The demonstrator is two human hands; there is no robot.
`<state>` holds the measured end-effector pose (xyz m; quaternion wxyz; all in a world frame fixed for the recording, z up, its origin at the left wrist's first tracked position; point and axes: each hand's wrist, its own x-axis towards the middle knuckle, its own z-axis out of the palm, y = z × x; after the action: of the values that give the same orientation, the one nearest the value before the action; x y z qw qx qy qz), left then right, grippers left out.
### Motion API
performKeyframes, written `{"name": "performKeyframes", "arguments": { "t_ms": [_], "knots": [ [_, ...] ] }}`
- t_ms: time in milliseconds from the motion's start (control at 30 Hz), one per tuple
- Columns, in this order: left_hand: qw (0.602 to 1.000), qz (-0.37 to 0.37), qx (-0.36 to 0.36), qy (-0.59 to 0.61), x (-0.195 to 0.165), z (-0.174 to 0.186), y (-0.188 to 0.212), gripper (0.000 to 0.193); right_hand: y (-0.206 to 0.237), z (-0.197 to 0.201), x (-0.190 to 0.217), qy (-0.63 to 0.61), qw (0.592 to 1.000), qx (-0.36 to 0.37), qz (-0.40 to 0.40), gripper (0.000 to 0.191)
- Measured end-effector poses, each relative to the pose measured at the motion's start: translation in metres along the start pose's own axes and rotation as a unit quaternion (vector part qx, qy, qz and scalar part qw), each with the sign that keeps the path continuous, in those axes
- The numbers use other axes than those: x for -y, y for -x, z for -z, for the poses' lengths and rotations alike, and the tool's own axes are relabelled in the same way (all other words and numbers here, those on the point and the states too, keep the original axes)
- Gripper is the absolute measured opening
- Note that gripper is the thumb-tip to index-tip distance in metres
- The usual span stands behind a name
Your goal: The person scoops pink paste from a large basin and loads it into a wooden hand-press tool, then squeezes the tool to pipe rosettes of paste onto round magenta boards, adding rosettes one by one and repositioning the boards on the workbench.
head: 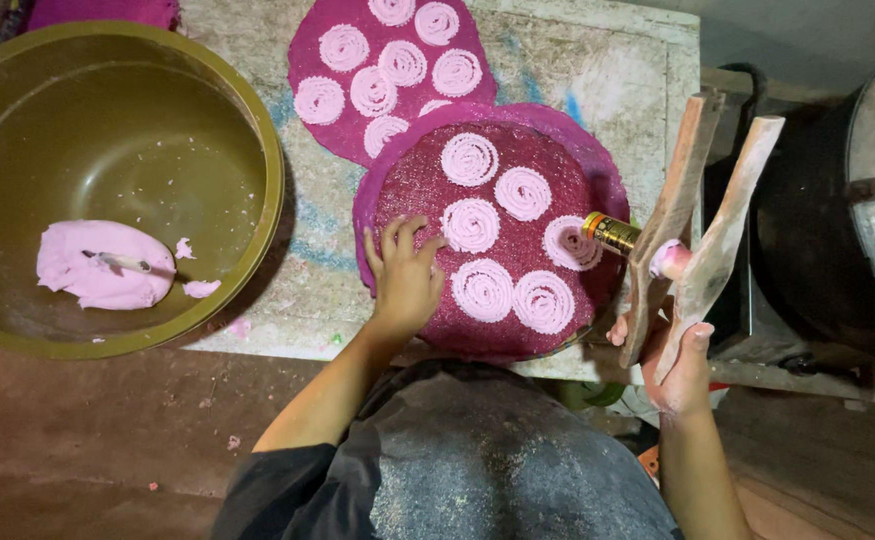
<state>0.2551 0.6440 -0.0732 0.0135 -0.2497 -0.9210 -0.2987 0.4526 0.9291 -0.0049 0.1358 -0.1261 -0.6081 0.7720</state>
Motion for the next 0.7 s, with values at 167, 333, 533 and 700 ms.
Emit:
{"name": "performKeyframes", "arguments": {
  "t_ms": [167,333,533,700],
  "knots": [
    [0.999,-0.017,-0.039,0.009,0.005,-0.002,-0.003,0.057,0.000,0.000,-0.007,-0.004,1.000,-0.003,-0.011,0.096],
    [0.999,0.039,-0.006,0.036,0.012,0.021,-0.018,0.052,-0.012,0.005,-0.009,0.020,0.998,0.042,-0.041,0.096],
    [0.508,-0.002,0.137,0.850,0.017,0.065,-0.070,0.085,-0.063,-0.015,0.000,0.066,0.931,0.256,-0.252,0.093],
    [0.336,-0.091,0.111,0.931,0.001,0.063,-0.078,0.080,-0.097,-0.051,0.017,0.132,0.833,0.278,-0.460,0.076]
  ]
}}
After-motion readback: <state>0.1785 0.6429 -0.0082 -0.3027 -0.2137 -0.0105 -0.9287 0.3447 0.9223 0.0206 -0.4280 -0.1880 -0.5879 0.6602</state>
